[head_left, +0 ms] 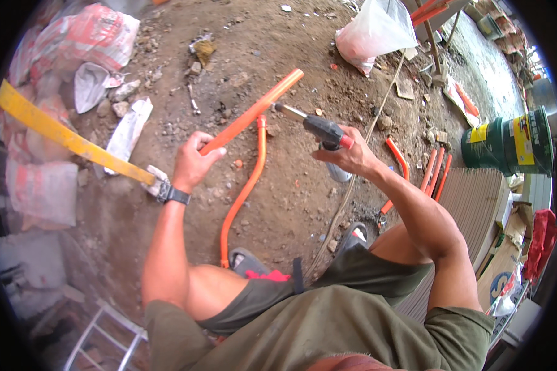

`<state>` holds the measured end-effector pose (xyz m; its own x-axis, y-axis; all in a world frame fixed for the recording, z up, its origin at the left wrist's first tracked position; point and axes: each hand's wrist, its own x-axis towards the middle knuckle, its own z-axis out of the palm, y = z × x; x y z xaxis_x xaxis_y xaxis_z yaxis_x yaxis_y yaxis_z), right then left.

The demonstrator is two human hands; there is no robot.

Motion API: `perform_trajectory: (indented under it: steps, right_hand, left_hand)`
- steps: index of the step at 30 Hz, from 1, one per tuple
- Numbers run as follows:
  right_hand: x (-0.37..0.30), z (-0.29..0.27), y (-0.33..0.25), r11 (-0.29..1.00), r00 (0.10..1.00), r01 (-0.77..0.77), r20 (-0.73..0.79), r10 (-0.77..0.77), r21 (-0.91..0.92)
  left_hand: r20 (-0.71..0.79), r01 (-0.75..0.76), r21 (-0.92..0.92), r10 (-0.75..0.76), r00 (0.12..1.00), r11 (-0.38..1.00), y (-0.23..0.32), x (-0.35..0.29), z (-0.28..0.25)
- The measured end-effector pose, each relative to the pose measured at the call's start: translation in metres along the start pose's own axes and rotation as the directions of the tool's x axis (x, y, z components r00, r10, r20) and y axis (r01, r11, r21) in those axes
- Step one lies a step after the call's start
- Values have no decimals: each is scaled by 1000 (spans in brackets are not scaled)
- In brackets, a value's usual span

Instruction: The person sits on the ground and uses a handheld blowtorch to heat orange plastic pipes. They rotate the pipes to apply heat evenly, then bend them into curved shapes. The person handles multiple pipes, placing some into a white bag and continuing to heat and bend others.

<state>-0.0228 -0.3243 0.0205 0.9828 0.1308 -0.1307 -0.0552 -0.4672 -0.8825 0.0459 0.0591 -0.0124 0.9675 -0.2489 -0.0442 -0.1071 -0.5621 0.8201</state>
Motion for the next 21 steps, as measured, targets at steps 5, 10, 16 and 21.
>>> perform_trajectory:
  steps: [5,10,16,21]
  right_hand:
    - [5,-5,4,963,959,-261,-96,266,68]
    - [-1,1,-5,998,999,4,31,-6,59]
    - [7,-10,4,967,977,-195,-57,207,162]
    - [3,-5,-5,994,998,12,67,-19,107]
  left_hand:
    - [46,-18,-76,21,999,997,-5,1,1]
    - [103,56,-144,-41,994,988,-7,1,-1]
    - [175,124,-197,-90,980,973,-2,1,1]
    - [180,132,-210,-94,979,969,-2,1,1]
